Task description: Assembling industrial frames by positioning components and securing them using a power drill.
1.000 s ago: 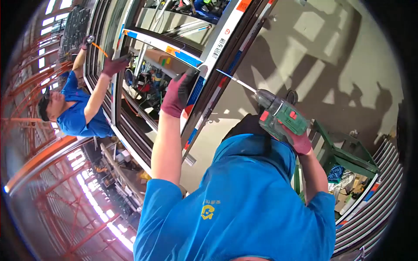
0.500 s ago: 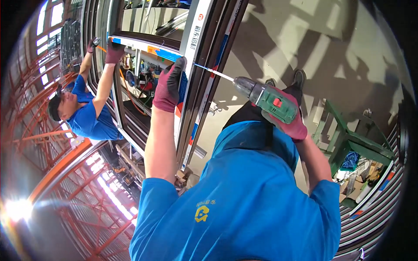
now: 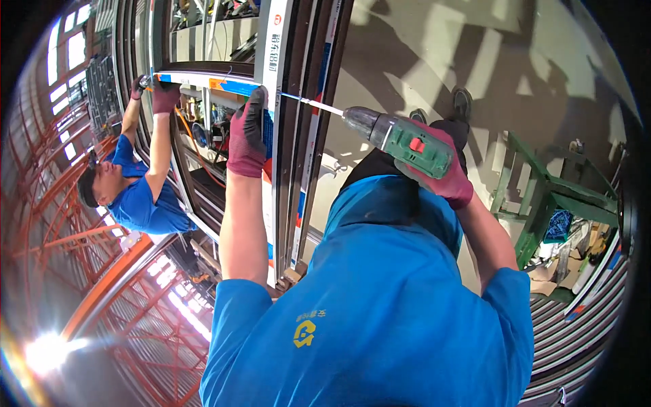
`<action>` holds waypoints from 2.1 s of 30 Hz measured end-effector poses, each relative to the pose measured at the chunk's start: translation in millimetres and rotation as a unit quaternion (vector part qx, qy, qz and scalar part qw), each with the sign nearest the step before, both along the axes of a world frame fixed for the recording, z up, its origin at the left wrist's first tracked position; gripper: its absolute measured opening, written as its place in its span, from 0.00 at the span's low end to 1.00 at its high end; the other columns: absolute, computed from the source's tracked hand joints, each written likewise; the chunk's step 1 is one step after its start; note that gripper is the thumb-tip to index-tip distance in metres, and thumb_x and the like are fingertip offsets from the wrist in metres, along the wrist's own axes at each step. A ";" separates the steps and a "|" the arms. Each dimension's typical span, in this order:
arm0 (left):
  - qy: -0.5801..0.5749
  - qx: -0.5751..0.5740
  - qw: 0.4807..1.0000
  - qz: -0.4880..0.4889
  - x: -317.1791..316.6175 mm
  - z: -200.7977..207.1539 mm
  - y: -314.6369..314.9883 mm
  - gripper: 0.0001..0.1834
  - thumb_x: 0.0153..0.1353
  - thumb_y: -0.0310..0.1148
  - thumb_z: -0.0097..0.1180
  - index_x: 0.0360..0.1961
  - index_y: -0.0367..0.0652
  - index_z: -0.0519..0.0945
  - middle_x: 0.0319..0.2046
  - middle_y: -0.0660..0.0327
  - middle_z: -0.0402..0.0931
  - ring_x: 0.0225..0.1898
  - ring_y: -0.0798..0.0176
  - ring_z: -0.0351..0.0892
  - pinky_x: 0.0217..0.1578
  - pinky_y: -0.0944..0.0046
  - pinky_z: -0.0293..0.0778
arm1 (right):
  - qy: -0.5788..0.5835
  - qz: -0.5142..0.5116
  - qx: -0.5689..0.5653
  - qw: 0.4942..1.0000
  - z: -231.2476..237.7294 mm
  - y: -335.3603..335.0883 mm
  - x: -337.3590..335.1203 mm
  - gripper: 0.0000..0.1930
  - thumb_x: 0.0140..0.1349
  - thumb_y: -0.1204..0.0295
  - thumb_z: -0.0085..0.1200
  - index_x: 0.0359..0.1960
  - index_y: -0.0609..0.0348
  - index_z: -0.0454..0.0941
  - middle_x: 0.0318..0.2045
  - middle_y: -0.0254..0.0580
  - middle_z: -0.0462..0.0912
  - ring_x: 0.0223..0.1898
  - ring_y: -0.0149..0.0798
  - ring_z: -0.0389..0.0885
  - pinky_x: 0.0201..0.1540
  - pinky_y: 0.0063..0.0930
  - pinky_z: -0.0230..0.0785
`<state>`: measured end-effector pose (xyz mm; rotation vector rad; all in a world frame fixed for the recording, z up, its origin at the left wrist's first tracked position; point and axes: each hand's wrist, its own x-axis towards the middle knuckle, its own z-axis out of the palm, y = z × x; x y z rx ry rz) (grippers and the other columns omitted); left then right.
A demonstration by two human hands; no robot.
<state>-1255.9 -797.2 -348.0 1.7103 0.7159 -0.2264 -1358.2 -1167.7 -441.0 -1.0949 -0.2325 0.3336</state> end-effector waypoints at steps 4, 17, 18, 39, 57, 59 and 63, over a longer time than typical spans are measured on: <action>0.007 0.021 1.000 0.003 0.5 4.2 -14.1 0.27 0.74 0.50 0.63 0.63 0.41 0.83 0.52 0.65 0.85 0.52 0.69 0.83 0.56 0.64 0.78 | 0.034 -0.001 0.016 0.999 -4.5 4.5 -7.4 0.34 0.61 0.79 0.69 0.71 0.66 0.73 0.60 0.47 0.84 0.59 0.35 0.82 0.64 0.33 0.73; -0.052 0.025 0.998 0.012 0.2 -6.9 -6.2 0.23 0.72 0.52 0.66 0.50 0.41 0.89 0.38 0.70 0.83 0.34 0.76 0.75 0.37 0.71 0.71 | 0.022 -0.023 0.040 0.999 -4.3 14.1 -9.0 0.36 0.59 0.79 0.69 0.72 0.67 0.72 0.62 0.50 0.84 0.62 0.38 0.82 0.67 0.36 0.72; -0.040 0.015 0.999 0.013 1.0 -6.5 -3.0 0.22 0.72 0.51 0.66 0.51 0.41 0.89 0.38 0.70 0.83 0.36 0.76 0.76 0.39 0.71 0.72 | 0.021 -0.021 0.039 0.999 -2.2 13.4 -8.3 0.36 0.59 0.79 0.69 0.72 0.67 0.72 0.62 0.50 0.84 0.62 0.38 0.82 0.67 0.36 0.72; -0.036 0.047 0.998 0.022 -0.3 5.5 -22.0 0.15 0.75 0.43 0.63 0.40 0.42 0.88 0.33 0.72 0.79 0.34 0.76 0.72 0.38 0.73 0.67 | -0.181 0.019 -0.156 0.971 17.1 11.3 52.7 0.36 0.55 0.59 0.71 0.66 0.61 0.79 0.49 0.51 0.88 0.47 0.54 0.87 0.51 0.44 0.76; -0.013 0.064 0.998 -0.001 -4.5 10.7 -17.0 0.15 0.75 0.41 0.61 0.41 0.39 0.87 0.34 0.70 0.80 0.36 0.74 0.74 0.41 0.71 0.69 | -0.235 0.056 -0.224 0.944 9.4 22.2 75.2 0.33 0.55 0.60 0.68 0.61 0.64 0.81 0.42 0.51 0.88 0.42 0.56 0.88 0.47 0.47 0.79; -0.008 0.053 0.999 0.002 -5.0 9.7 -14.9 0.15 0.76 0.41 0.61 0.42 0.38 0.88 0.35 0.69 0.81 0.37 0.73 0.76 0.42 0.71 0.70 | -0.206 0.081 -0.216 0.951 20.2 17.6 80.1 0.32 0.53 0.60 0.69 0.60 0.63 0.82 0.42 0.50 0.87 0.41 0.55 0.88 0.47 0.46 0.78; -0.070 -0.075 0.991 0.087 -3.9 -5.5 -5.6 0.24 0.80 0.46 0.53 0.65 0.39 0.80 0.52 0.59 0.85 0.51 0.67 0.83 0.55 0.64 0.76 | -0.204 0.072 -0.248 0.944 15.3 23.3 69.6 0.30 0.58 0.61 0.68 0.62 0.62 0.81 0.47 0.53 0.87 0.48 0.56 0.85 0.53 0.43 0.76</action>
